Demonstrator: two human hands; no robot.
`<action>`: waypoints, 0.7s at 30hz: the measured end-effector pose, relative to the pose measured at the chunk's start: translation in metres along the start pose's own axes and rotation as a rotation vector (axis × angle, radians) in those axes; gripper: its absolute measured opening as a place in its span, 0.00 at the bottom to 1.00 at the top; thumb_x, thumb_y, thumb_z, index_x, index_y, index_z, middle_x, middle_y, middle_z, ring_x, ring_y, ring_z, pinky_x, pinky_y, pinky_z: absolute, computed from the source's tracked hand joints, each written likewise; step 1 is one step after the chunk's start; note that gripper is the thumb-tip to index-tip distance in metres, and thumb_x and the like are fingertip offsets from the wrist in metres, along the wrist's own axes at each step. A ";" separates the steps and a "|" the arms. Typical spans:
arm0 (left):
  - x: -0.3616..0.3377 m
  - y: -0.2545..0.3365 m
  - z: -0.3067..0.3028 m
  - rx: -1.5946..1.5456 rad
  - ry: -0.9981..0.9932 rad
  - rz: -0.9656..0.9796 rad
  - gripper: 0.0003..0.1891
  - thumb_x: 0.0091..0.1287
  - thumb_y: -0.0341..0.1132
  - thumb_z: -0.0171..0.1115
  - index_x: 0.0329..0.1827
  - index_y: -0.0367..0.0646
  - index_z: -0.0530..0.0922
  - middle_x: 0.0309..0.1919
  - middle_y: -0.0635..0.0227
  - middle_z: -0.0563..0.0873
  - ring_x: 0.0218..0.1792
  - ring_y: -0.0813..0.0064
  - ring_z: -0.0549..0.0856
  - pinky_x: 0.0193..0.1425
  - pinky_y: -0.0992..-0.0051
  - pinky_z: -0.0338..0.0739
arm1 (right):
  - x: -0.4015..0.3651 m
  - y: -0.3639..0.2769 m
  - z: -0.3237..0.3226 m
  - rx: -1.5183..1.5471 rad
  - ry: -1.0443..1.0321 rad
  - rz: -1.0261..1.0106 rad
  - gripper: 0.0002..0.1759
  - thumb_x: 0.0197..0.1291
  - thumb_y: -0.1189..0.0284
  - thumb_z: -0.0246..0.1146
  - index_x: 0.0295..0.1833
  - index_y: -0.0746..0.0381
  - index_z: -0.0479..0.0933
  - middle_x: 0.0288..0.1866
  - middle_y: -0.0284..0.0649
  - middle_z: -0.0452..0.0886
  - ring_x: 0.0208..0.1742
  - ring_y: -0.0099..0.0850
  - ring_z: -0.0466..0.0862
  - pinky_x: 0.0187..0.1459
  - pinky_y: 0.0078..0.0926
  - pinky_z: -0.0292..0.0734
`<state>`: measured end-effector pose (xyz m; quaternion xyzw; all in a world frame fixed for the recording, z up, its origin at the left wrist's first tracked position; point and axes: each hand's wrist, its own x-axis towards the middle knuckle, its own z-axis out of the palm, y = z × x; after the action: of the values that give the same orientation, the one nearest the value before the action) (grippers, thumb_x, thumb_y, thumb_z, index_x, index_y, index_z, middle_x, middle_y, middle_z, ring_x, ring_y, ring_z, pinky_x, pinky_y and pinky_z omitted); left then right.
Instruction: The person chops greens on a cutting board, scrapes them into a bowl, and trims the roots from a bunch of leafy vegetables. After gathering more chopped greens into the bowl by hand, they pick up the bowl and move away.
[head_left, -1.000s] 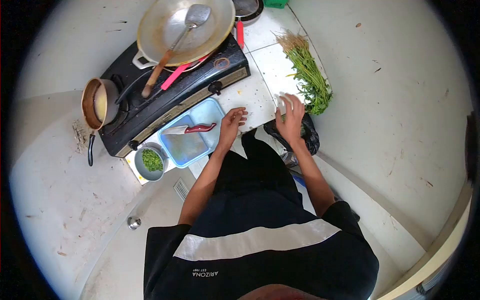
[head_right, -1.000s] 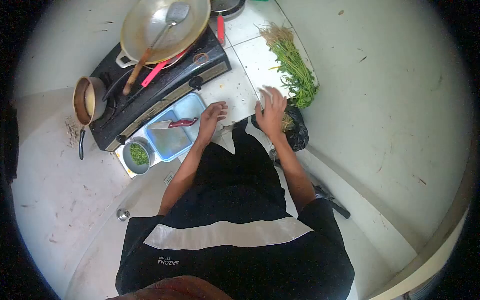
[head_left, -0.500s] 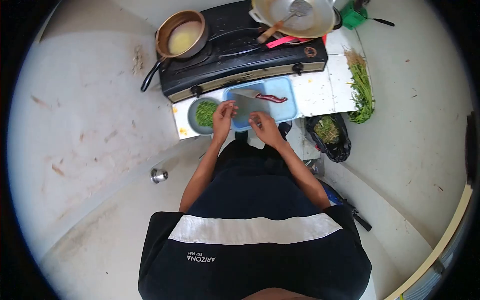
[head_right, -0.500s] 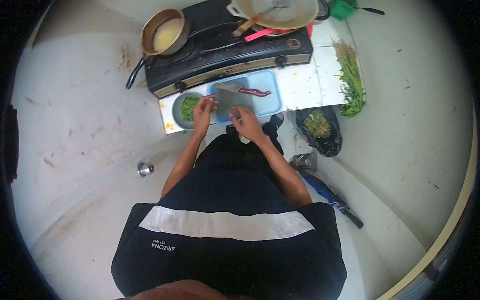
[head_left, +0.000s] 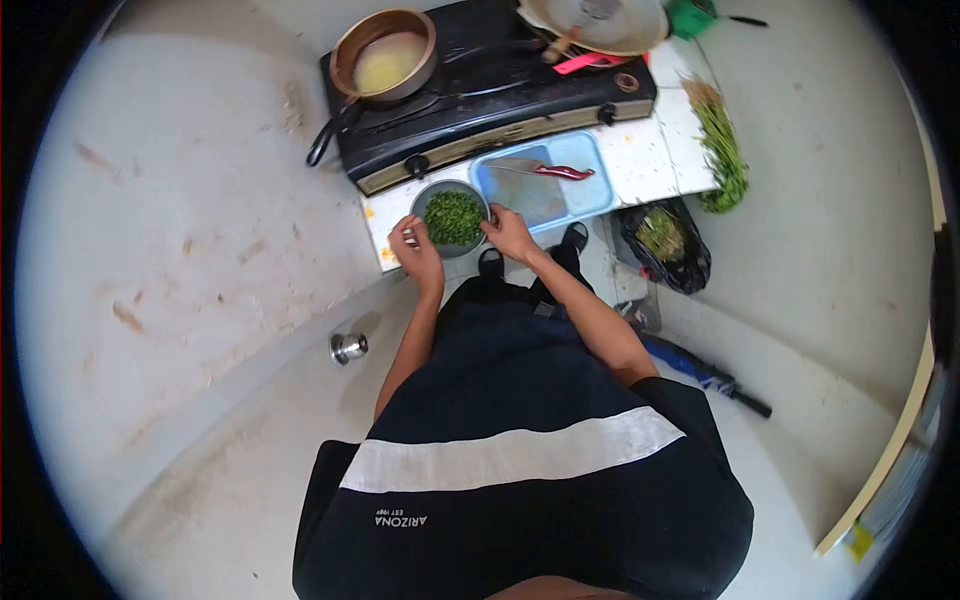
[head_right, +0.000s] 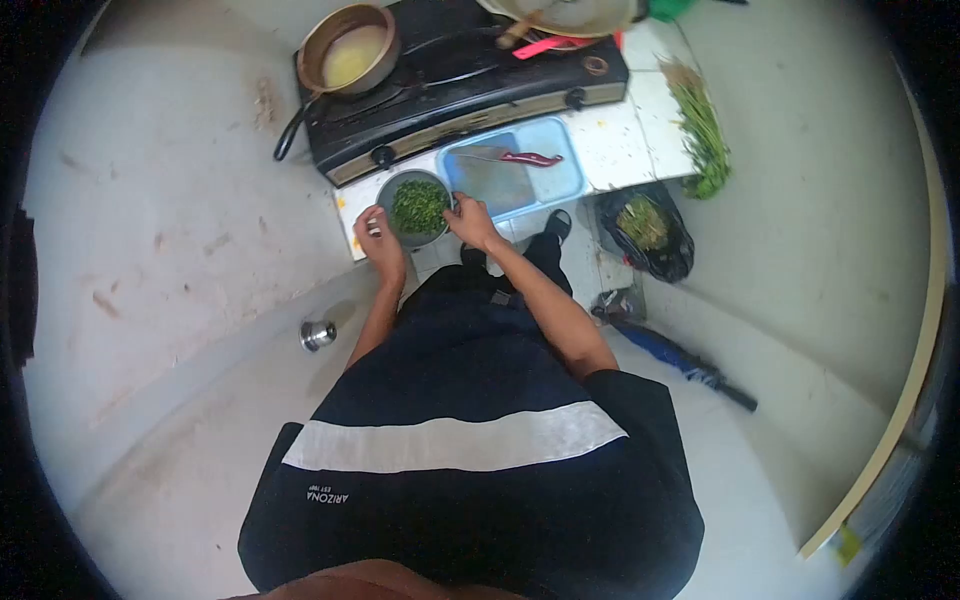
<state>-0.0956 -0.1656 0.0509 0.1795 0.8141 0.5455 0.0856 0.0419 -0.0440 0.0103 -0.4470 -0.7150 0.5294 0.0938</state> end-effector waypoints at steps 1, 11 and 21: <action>0.000 -0.001 0.006 -0.015 -0.041 0.006 0.13 0.79 0.39 0.60 0.56 0.40 0.80 0.46 0.66 0.83 0.42 0.76 0.79 0.50 0.74 0.74 | -0.011 -0.004 -0.012 -0.001 0.038 0.023 0.19 0.62 0.70 0.65 0.55 0.70 0.79 0.30 0.46 0.85 0.33 0.34 0.89 0.37 0.37 0.81; -0.035 0.048 0.102 -0.489 -0.896 -0.364 0.28 0.77 0.45 0.63 0.72 0.37 0.71 0.65 0.58 0.79 0.67 0.64 0.76 0.73 0.66 0.67 | -0.111 0.046 -0.125 0.483 0.370 0.093 0.20 0.67 0.74 0.64 0.61 0.71 0.78 0.34 0.41 0.84 0.32 0.27 0.88 0.35 0.27 0.83; -0.104 0.080 0.235 -0.622 -1.115 -0.837 0.23 0.75 0.40 0.61 0.69 0.40 0.71 0.60 0.61 0.82 0.60 0.64 0.84 0.65 0.59 0.80 | -0.144 0.123 -0.260 0.775 0.419 0.183 0.23 0.75 0.63 0.63 0.68 0.66 0.76 0.53 0.44 0.85 0.45 0.29 0.89 0.45 0.26 0.84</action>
<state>0.0949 0.0233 0.0270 0.0726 0.4595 0.5004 0.7302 0.3500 0.0296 0.0648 -0.5379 -0.3869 0.6622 0.3499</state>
